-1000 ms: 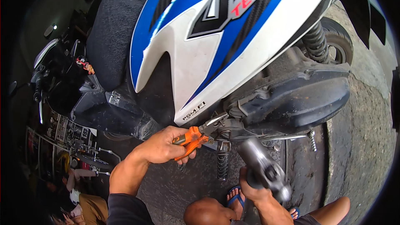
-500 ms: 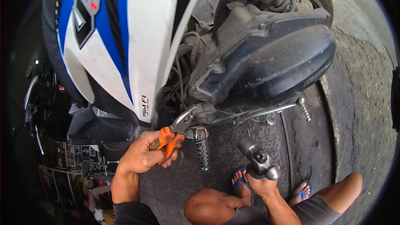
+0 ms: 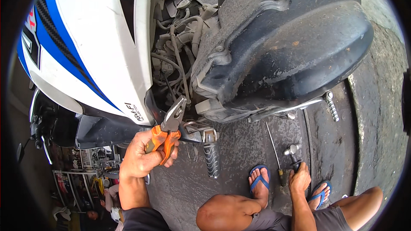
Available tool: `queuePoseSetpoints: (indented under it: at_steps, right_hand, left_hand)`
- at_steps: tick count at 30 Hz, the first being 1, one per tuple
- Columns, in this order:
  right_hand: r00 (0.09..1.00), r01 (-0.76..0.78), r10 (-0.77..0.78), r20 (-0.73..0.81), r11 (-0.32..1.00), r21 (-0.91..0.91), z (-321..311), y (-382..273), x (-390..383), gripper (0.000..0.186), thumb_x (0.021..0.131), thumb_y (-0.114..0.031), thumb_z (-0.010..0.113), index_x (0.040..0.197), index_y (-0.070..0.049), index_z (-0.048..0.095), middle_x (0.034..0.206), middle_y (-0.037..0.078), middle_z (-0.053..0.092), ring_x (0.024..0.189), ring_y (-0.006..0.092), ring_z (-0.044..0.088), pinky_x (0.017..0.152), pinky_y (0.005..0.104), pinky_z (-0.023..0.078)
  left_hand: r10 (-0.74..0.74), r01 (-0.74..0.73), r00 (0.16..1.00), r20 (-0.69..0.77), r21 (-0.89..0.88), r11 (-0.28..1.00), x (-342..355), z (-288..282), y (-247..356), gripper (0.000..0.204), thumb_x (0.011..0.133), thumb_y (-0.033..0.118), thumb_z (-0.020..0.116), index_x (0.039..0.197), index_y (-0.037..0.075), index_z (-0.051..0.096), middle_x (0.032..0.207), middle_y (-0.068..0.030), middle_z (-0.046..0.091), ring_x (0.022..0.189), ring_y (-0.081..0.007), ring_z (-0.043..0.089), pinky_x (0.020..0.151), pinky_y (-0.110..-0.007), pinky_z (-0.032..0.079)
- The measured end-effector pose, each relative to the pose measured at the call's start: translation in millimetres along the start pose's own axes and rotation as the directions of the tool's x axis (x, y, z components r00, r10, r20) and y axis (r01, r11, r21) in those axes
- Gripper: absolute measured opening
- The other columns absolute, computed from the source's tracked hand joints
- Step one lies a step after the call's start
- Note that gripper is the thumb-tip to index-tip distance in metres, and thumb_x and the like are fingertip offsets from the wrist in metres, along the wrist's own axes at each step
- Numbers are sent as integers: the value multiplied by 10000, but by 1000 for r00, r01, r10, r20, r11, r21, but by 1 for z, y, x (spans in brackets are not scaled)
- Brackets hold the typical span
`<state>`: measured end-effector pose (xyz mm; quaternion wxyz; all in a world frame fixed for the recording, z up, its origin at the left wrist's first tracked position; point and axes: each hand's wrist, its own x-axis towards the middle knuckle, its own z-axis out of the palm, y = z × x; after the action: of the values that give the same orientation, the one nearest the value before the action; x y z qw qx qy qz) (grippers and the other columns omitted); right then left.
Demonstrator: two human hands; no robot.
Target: The person manipulates the motorcycle's cable and footpeg assembly using a screwdriver, pliers, and a hammer. They pull on a wire with pliers while tapping on a metal bracket with a hammer to secure or adjust the components.
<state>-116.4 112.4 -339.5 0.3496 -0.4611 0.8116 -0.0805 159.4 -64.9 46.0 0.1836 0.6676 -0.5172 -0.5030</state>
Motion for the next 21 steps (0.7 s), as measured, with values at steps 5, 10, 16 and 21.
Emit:
queuePoseSetpoints:
  at_steps: [5,10,16,21]
  right_hand:
    - [999,1,-2,-41,1000,-31,3,-6,13,453,738,-96,728,1146,-9,552,1141,206,584,1072,388,556,921,466,442]
    - [930,326,-267,-254,916,233,-29,-59,16,359,818,-66,670,1161,18,604,1010,204,608,961,385,584,865,469,444]
    - [638,751,-553,-536,292,592,-138,-211,-3,226,798,-25,748,1008,10,673,872,149,679,747,289,676,663,378,543]
    - [511,812,-558,-654,63,580,-174,-284,5,274,787,-45,769,1035,16,669,882,127,671,744,272,680,669,356,554]
  left_hand:
    - [-4,5,1000,-10,21,1000,3,3,0,364,732,-83,496,1061,-48,648,823,-112,676,687,-160,657,597,-280,536]
    - [-2,0,1000,30,66,998,4,4,3,352,753,-89,504,1064,-21,656,826,-87,677,702,-133,647,608,-266,533]
    - [-28,27,1000,13,83,996,-2,-2,3,354,762,-89,503,1077,-19,651,829,-82,678,710,-129,643,626,-266,537]
    - [-41,33,998,51,137,990,6,0,14,353,764,-77,515,1082,-13,653,839,-81,682,714,-127,644,640,-263,540]
